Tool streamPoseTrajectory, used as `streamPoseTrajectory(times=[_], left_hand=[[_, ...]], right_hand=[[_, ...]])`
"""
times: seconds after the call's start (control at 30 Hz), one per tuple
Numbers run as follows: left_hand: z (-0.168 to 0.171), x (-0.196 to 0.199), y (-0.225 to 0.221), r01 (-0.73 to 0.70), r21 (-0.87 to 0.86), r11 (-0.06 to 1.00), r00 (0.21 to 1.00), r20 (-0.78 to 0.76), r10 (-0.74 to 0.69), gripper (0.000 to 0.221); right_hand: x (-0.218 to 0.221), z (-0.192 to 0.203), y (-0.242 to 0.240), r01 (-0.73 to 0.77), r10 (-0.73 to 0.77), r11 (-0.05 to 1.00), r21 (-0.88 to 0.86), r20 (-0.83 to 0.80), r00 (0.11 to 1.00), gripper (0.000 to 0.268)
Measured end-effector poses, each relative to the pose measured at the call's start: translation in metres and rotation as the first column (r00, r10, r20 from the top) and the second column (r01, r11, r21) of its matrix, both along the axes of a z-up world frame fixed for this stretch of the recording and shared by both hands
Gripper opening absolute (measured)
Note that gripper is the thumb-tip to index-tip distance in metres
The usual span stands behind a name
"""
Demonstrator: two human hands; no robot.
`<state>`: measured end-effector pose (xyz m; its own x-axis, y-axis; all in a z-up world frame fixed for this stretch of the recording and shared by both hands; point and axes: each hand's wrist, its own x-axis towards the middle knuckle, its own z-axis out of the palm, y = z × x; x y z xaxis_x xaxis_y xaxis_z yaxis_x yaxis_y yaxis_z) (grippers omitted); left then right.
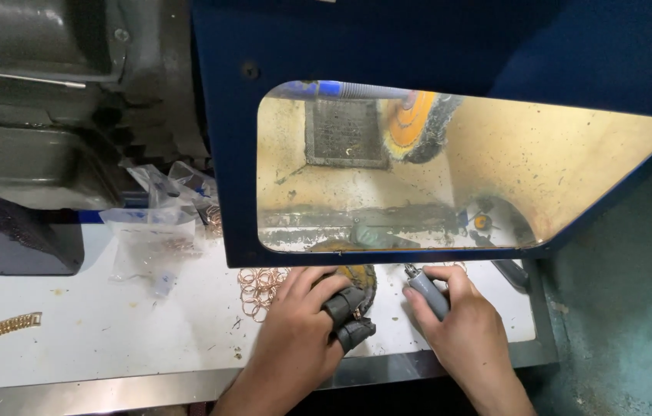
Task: The person uses a handheld rotary tool with a polishing attachment to clean and shine small metal rings. They hold the rings against a wooden block for stability and rotate them to ensure even polishing.
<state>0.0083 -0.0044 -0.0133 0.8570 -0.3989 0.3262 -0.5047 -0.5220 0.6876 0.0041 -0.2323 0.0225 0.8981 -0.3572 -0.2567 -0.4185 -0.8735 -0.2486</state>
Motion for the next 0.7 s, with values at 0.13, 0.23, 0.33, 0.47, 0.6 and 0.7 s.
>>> streamPoseTrajectory(times=[0.13,0.23,0.33,0.47,0.6,0.7], left_hand=[[0.009,0.001,0.003,0.03,-0.001,1.0,1.0,-0.009,-0.03,0.039],[0.006,0.001,0.002,0.016,-0.018,1.0,1.0,-0.022,-0.016,0.041],[0.007,0.002,0.002,0.016,-0.055,0.998,0.999,0.031,-0.014,0.039],[0.004,0.002,0.002,0.008,-0.052,0.999,1.0,0.003,-0.008,0.037],[0.005,0.003,0.002,0.02,-0.04,0.999,1.0,0.005,-0.02,0.036],[0.014,0.004,0.005,0.034,-0.073,0.997,0.999,-0.013,-0.035,0.033]], right_hand=[[0.0,0.004,0.002,0.014,-0.014,1.0,-0.023,-0.005,1.0,0.044],[-0.001,0.001,0.001,0.003,-0.004,1.0,-0.029,-0.023,1.0,0.044],[-0.002,-0.006,-0.003,-0.018,0.018,1.0,-0.018,0.01,1.0,0.046],[-0.001,-0.009,-0.006,-0.022,0.023,1.0,-0.017,0.067,0.998,0.045],[0.0,-0.014,-0.014,-0.12,0.092,0.987,0.108,0.232,0.968,0.051],[-0.017,-0.016,-0.025,-0.344,0.291,0.938,0.042,0.442,0.848,0.049]])
